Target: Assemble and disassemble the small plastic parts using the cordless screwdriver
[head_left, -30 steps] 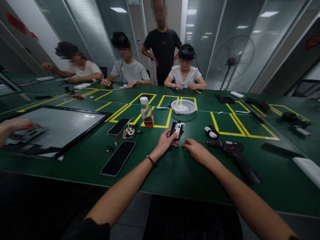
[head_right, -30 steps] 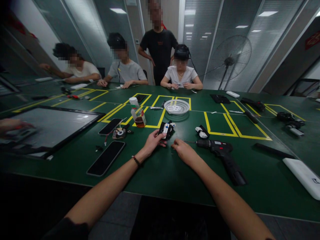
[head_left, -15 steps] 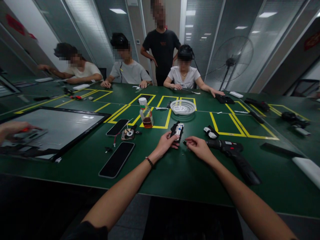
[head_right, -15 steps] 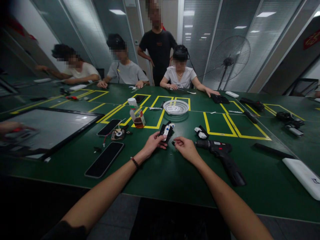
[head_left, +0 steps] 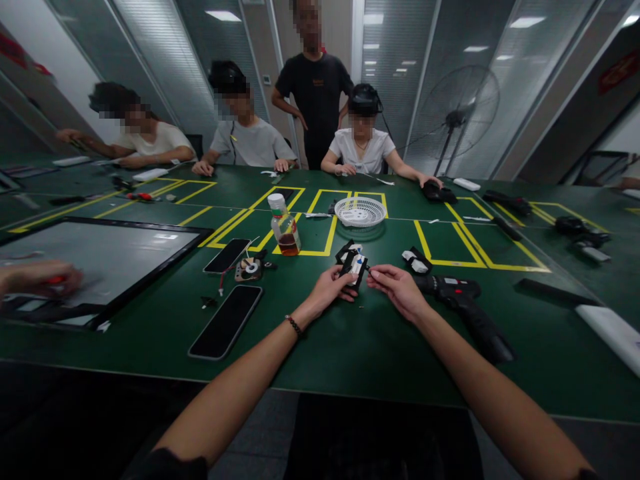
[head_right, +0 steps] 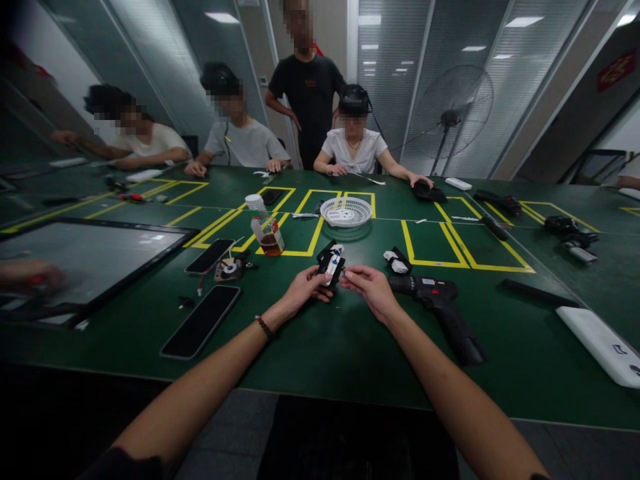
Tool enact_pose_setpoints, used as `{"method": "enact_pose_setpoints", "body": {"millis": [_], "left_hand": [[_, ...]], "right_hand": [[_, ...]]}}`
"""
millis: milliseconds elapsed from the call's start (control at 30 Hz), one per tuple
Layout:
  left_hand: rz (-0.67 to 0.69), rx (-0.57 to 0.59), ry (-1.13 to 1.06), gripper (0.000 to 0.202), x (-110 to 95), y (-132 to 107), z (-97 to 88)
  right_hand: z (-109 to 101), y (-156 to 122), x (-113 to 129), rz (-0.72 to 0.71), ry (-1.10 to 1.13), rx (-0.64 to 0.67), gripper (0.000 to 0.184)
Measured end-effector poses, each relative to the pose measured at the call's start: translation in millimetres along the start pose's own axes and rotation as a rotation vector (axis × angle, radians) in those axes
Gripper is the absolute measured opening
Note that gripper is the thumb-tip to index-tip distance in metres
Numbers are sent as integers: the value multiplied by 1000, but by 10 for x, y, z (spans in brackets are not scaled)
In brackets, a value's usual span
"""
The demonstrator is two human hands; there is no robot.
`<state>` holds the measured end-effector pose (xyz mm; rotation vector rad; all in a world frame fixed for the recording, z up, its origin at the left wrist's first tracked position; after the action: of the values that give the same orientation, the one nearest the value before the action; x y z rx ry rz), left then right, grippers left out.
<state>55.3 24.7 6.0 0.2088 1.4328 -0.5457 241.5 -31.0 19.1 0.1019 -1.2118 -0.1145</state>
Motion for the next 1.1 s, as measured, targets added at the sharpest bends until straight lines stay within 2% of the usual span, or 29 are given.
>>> {"method": "enact_pose_setpoints", "body": {"millis": [200, 500, 700, 833, 1100], "left_hand": [[-42, 54, 24, 41, -9, -30, 39], [-29, 69, 52, 46, 8, -17, 27], [-6, 101, 115, 49, 31, -8, 29], [9, 128, 156, 49, 25, -23, 41], [43, 111, 207, 50, 13, -46, 42]], "right_hand": [[51, -20, 44, -121, -139, 1, 38], [95, -66, 97, -236, -306, -14, 29], [132, -128, 164, -497, -652, -27, 21], [173, -165, 205, -637, -831, -9, 22], [208, -176, 204, -711, -956, 61, 26]]}}
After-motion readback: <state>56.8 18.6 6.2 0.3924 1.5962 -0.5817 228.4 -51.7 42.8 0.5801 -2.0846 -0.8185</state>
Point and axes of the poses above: each hand's wrist, its own y-axis towards the middle knuckle, its own z-axis out of the palm, x = y × z, the point moved 2 cm from there along y, towards the middle knuckle, and after that the axes turned 6 degrees about -z, right-handed, at the moved point
